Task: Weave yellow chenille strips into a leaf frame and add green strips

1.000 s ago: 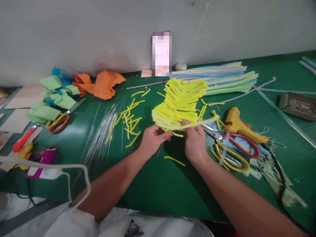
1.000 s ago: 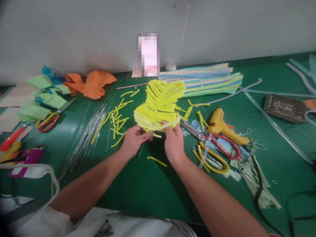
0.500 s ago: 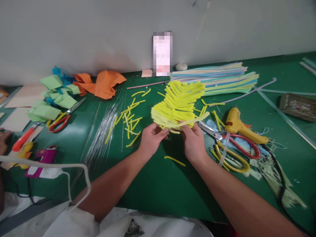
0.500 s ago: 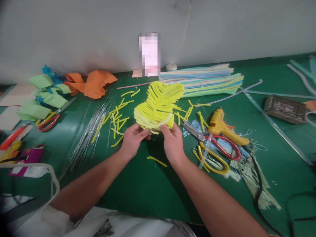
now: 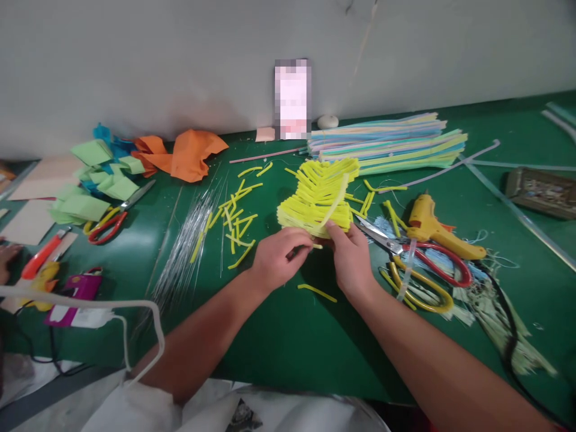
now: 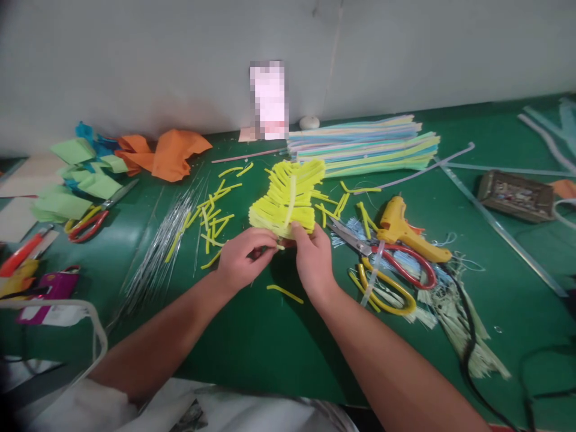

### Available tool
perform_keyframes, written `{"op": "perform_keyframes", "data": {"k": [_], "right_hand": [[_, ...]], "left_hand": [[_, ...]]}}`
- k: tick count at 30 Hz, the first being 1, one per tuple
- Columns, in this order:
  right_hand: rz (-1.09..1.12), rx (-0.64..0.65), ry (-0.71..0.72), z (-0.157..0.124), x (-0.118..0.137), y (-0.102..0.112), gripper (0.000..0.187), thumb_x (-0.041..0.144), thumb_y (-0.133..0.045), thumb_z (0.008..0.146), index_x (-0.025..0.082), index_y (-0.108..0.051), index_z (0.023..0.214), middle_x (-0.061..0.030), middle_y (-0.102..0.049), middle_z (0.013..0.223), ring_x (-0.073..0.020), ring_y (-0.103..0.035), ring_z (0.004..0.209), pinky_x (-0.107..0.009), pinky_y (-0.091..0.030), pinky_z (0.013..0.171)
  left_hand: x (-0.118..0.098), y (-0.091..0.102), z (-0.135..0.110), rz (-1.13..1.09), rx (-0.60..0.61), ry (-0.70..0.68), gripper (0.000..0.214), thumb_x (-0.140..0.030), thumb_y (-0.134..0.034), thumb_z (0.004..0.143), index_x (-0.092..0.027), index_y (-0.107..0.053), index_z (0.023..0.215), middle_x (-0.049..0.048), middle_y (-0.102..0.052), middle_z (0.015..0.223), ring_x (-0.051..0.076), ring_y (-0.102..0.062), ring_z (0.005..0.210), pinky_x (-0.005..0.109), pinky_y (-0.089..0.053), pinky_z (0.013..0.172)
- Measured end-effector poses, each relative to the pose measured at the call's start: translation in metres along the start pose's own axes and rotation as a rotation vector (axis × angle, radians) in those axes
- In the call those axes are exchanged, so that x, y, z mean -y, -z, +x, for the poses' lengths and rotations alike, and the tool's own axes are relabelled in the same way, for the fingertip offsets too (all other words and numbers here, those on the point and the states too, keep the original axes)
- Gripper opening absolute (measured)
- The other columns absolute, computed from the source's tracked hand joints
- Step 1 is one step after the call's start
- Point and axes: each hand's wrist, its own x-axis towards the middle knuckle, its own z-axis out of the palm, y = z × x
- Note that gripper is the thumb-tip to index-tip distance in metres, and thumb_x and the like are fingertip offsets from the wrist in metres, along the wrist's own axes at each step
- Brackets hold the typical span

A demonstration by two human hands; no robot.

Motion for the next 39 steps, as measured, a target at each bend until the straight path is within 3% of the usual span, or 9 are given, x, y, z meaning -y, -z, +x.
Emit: {"op": "perform_keyframes", "data": {"k": [4, 14, 23, 39], "right_hand": [[-0.043, 0.02, 0.002, 0.0002, -0.0029, 0.0015, 0.025, 0.038, -0.068, 0.078, 0.019, -0.068, 0.094, -0.0031, -0.074, 0.086, -0.0202, -0.067, 0.076, -0.034, -0.053, 0.07], [-0.03, 0.041, -0.023, -0.0016, 0.0057, -0.0004, 0.028, 0.036, -0.068, 0.078, 0.019, -0.067, 0.1, -0.0025, -0.073, 0.083, -0.0187, -0.065, 0.069, -0.03, -0.05, 0.06], [-0.037, 0.037, -0.027, -0.0012, 0.001, 0.0004, 0.025, 0.035, -0.068, 0.078, 0.019, -0.067, 0.097, -0.002, -0.072, 0.082, -0.0179, -0.065, 0.068, -0.03, -0.051, 0.057], [-0.046, 0.016, -0.036, -0.0029, 0.0032, -0.0008, 0.02, 0.035, -0.068, 0.077, 0.019, -0.065, 0.09, 0.0011, -0.069, 0.074, -0.0137, -0.057, 0.056, -0.029, -0.047, 0.056]], "left_hand": [[-0.0015, 0.0007, -0.0018, 0.071, -0.034, -0.029, 0.011, -0.011, -0.059, 0.088, -0.019, -0.067, 0.09, 0.0037, -0.075, 0.091, 0.013, -0.071, 0.088, 0.024, -0.056, 0.079], [-0.0002, 0.0028, -0.0019, 0.246, -0.179, -0.164, 0.023, -0.004, -0.063, 0.081, -0.019, -0.067, 0.098, 0.004, -0.072, 0.086, 0.015, -0.067, 0.079, 0.027, -0.055, 0.071], [0.0024, -0.0029, -0.0015, 0.304, -0.19, -0.093, 0.016, -0.005, -0.058, 0.078, -0.017, -0.067, 0.082, 0.0027, -0.062, 0.07, 0.015, -0.058, 0.068, 0.026, -0.048, 0.062], [0.0011, -0.0008, -0.0005, 0.225, -0.094, -0.089, 0.007, -0.013, -0.063, 0.084, -0.019, -0.066, 0.085, 0.0031, -0.069, 0.078, 0.014, -0.064, 0.076, 0.026, -0.052, 0.07]]}}
